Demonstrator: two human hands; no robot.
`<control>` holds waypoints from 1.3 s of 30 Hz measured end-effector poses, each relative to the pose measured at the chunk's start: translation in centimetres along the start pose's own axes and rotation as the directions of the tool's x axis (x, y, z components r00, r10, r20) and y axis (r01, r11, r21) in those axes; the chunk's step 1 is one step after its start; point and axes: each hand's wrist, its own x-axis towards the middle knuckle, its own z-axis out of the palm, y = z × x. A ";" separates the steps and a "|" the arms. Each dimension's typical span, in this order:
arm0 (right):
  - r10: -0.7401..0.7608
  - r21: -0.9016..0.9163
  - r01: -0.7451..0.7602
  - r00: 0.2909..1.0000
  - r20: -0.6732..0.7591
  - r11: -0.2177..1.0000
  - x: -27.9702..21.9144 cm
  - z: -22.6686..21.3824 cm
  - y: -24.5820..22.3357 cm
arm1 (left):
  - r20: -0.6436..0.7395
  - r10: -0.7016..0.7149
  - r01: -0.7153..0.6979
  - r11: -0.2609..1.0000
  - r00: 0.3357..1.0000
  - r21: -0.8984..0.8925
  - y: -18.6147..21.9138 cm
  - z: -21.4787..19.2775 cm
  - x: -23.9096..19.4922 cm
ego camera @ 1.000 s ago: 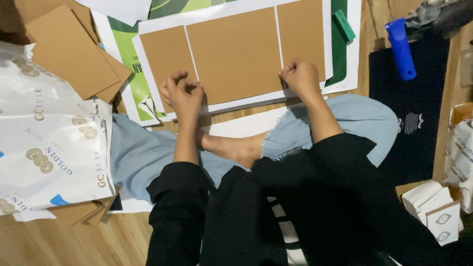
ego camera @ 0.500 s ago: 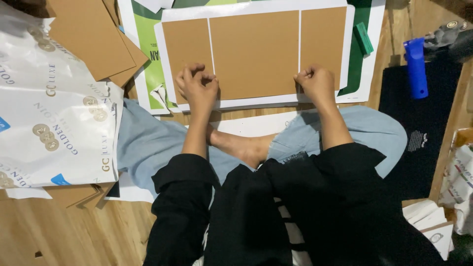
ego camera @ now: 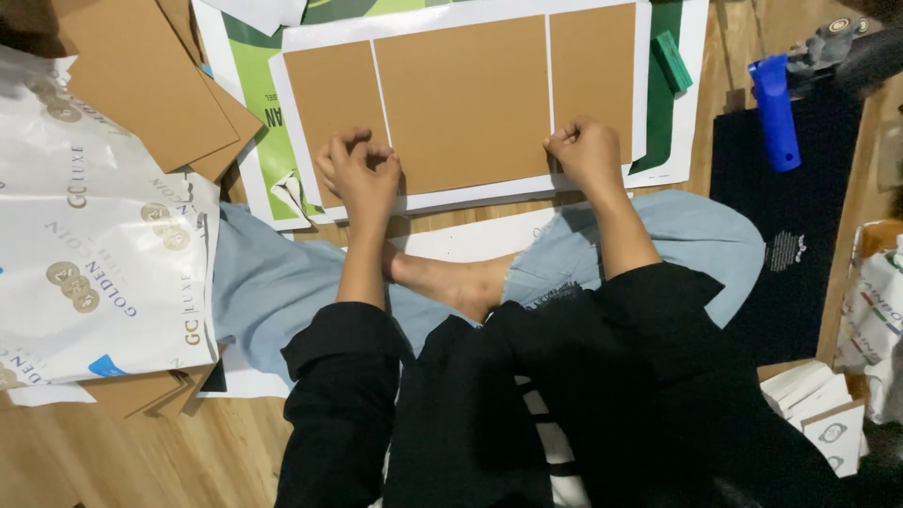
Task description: The person sits on the floor and uses a blue roller to apply adhesive to a white sheet of paper. They then pick up brown cardboard pieces and press them onto the adhesive-covered surface, smoothing them down with their hands to secure the bond.
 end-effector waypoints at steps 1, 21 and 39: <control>0.004 -0.011 -0.004 1.000 0.002 1.000 0.0 0.0 0.0 | -0.004 0.018 -0.018 1.000 1.000 0.000 0.0 0.0 0.0; -0.058 0.024 0.057 0.998 0.014 0.998 -0.4 -1.0 -0.5 | 0.142 0.066 -0.062 0.998 0.988 -0.030 -0.6 -2.6 0.4; -0.067 0.089 0.064 0.997 0.033 0.994 -1.2 -1.7 -1.6 | 0.134 0.126 -0.130 0.991 0.983 0.025 -0.1 -1.9 -0.1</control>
